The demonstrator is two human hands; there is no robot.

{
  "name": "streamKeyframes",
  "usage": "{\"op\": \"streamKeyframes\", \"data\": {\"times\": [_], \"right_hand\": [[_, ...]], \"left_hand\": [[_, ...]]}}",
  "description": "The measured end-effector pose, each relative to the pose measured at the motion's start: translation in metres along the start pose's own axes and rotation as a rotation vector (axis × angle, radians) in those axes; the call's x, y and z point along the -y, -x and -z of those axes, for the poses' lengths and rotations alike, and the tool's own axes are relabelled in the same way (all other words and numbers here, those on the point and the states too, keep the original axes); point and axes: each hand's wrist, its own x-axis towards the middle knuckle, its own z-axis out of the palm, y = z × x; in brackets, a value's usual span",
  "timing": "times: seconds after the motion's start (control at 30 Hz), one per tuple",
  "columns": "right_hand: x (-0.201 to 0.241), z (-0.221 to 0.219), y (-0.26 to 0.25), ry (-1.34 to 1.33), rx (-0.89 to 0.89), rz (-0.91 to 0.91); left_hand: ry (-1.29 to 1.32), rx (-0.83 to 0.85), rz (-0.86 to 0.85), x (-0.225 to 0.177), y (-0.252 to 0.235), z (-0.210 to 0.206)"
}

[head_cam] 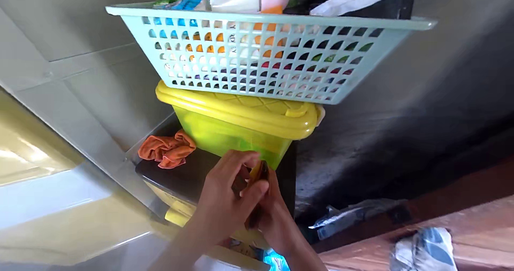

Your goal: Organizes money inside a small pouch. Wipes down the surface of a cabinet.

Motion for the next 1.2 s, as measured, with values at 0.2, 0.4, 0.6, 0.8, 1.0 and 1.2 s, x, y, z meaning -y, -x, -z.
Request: {"op": "streamKeyframes", "data": {"times": [0.2, 0.4, 0.6, 0.8, 1.0, 1.2], "right_hand": [[-0.014, 0.007, -0.004, -0.375, -0.016, 0.08], [-0.028, 0.011, -0.001, -0.392, 0.053, 0.227], [-0.035, 0.008, -0.004, -0.24, 0.045, 0.38], [-0.036, 0.005, -0.005, -0.231, 0.04, 0.402], [-0.029, 0.001, -0.004, -0.425, -0.13, 0.253], [-0.028, 0.005, -0.007, -0.618, -0.155, 0.205]], "left_hand": [[-0.125, 0.007, -0.085, 0.007, 0.026, 0.007], [-0.342, 0.021, 0.014, 0.001, 0.033, 0.001], [-0.484, 0.046, 0.029, -0.011, 0.028, -0.006], [-0.618, 0.052, -0.034, -0.011, 0.023, -0.011], [-0.378, -0.081, 0.038, -0.01, 0.018, -0.012], [0.118, -0.148, 0.145, -0.009, 0.012, 0.0]]}}
